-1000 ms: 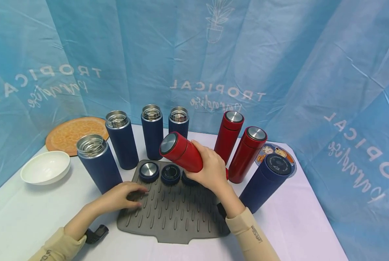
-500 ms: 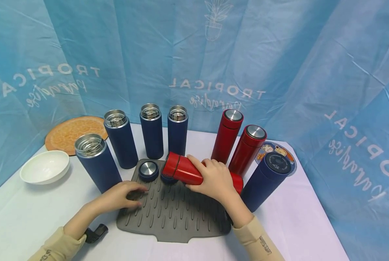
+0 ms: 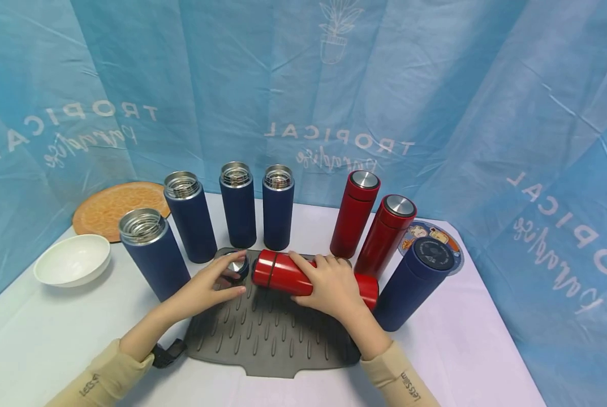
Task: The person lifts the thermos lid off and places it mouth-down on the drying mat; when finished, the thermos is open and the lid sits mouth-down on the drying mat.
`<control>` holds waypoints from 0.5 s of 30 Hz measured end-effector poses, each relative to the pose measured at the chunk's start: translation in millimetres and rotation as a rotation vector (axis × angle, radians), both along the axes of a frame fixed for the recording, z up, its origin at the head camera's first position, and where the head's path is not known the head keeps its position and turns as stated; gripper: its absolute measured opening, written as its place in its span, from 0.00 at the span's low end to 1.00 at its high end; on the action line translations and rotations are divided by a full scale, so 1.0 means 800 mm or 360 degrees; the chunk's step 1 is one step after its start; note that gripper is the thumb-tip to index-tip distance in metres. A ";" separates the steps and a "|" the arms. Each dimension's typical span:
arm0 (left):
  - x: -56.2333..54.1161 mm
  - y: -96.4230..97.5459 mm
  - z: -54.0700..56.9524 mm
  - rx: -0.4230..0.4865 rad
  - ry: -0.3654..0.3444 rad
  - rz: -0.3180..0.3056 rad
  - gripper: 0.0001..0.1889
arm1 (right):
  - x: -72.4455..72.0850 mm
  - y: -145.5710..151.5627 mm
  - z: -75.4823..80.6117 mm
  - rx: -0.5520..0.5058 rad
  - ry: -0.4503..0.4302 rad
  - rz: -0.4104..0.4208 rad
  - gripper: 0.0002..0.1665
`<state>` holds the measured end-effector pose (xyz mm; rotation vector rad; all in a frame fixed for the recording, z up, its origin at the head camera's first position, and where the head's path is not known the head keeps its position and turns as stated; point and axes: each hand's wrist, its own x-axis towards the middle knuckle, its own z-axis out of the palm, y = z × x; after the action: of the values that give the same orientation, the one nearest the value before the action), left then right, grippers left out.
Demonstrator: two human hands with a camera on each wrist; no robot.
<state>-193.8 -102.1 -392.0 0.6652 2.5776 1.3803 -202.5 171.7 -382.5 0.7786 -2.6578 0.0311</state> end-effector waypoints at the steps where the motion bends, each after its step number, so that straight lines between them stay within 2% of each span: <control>1: -0.002 0.005 0.000 0.0073 -0.0002 -0.0005 0.37 | 0.000 -0.001 0.000 -0.0005 0.0010 0.0007 0.51; 6: -0.007 0.029 -0.001 0.0322 -0.0044 -0.0056 0.32 | 0.003 -0.006 -0.002 -0.0017 0.0045 0.0044 0.52; 15: -0.012 0.054 -0.005 0.0419 -0.0080 0.0018 0.23 | 0.005 -0.012 -0.002 0.0010 0.0079 0.0064 0.51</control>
<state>-203.6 -58.6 -396.0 0.6427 2.3874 1.7350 -198.7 162.2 -384.4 0.8240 -2.5964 0.0137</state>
